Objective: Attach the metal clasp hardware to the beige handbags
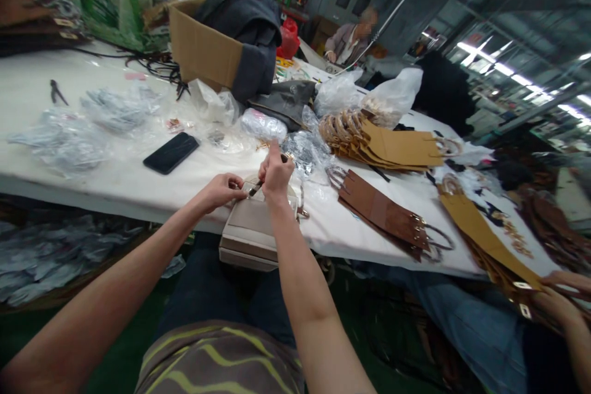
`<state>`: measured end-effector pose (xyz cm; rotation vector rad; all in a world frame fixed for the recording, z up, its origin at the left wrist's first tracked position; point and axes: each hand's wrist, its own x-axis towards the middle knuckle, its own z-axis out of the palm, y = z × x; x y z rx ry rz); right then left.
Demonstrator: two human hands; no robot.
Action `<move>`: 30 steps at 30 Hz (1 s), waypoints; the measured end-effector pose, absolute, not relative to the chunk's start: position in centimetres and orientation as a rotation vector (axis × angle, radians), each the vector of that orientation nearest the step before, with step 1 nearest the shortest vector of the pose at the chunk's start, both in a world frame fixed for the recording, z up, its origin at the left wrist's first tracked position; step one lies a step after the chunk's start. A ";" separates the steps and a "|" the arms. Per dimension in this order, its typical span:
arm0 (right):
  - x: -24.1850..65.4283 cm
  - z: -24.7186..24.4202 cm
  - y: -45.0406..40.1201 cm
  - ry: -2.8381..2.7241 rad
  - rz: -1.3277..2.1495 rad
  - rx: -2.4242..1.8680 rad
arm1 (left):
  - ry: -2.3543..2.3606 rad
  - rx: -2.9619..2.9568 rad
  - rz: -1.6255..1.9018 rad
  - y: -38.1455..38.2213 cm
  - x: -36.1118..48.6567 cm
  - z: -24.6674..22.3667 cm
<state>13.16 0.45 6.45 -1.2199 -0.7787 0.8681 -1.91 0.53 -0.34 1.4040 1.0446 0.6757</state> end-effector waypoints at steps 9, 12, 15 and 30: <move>10.6 5.6 -3.0 -0.938 0.527 -1.250 | 0.968 1.393 0.664 0.5 -2.4 -0.3; 10.8 5.4 -2.7 -0.930 0.550 -1.245 | 0.937 1.382 0.668 0.5 -2.6 -0.1; 12.3 5.9 -1.4 -0.814 0.678 -1.227 | 0.969 1.359 0.649 0.3 -2.6 0.3; 12.6 5.9 2.6 -0.757 0.783 -1.336 | 1.027 1.373 0.655 0.2 -2.2 0.0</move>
